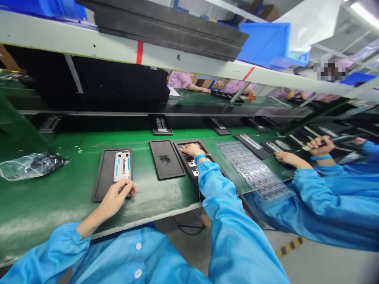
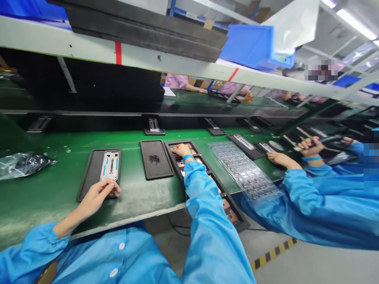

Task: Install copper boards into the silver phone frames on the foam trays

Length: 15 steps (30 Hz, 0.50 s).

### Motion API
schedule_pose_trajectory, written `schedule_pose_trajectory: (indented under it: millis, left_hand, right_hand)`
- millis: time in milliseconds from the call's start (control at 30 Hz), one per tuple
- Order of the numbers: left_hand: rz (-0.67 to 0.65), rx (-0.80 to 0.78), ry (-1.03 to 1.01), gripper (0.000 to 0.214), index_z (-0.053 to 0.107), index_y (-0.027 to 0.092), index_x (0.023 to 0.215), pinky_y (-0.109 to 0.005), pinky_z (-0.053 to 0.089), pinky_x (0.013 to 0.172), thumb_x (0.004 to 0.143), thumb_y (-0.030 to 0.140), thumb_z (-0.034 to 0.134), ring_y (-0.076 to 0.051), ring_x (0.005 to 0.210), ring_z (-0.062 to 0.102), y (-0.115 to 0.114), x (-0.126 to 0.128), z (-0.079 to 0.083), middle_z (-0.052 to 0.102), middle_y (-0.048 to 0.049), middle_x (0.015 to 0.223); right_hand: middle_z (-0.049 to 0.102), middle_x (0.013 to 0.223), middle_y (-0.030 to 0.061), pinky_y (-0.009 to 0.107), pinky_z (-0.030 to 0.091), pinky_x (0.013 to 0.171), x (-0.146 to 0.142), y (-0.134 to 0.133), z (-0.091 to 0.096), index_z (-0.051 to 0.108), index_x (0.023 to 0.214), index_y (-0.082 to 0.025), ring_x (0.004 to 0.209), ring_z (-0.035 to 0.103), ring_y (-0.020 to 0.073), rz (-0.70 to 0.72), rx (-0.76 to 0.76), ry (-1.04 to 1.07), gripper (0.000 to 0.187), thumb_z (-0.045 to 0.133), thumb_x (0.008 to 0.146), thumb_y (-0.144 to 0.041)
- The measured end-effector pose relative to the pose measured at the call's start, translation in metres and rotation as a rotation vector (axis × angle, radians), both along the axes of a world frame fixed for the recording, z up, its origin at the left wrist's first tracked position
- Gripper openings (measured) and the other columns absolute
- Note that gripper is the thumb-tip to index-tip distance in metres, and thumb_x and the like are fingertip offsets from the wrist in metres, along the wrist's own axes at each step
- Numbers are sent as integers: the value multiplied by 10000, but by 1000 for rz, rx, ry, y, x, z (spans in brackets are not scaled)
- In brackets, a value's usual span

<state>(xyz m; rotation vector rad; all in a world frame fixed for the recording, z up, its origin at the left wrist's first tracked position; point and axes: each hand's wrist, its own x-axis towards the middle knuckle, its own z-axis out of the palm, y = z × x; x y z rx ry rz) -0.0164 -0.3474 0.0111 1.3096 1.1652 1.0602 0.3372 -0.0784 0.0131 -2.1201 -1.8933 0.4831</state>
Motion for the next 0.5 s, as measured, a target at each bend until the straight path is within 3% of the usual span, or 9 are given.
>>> schedule_pose_trajectory:
  millis: [133,267,400,500]
  left_hand:
    - [114,-34,-66,478,730,156,887,-297,548,713,923,629,666,-201,747,727,14,-24,10,781,-92,875]
    - [144,-41,-107,477,774,159,875,-297,549,706,877,633,720,-216,781,734,28,-35,16,794,-93,856]
    - [159,-77,-207,453,820,178,971,-324,577,858,861,613,754,-271,1079,738,41,-39,18,778,-141,1228]
    - [108,-138,-417,409,826,172,913,-381,561,997,817,569,823,-330,1272,672,49,-38,18,594,-163,1533]
  right_hand:
    - [660,1318,105,460,609,944,-4,1,11,631,1314,-169,1126,684,249,-88,41,150,396,672,997,-403]
    - [706,1196,93,413,618,884,-4,-8,42,665,1221,-152,1015,707,212,-147,177,287,346,678,991,-410]
    - [763,963,120,357,613,756,-37,-38,62,682,1125,-126,813,721,206,-87,295,483,456,778,853,-480]
    - [786,927,70,343,624,712,-98,-76,54,702,1117,-205,774,739,202,83,218,644,524,850,737,-533]
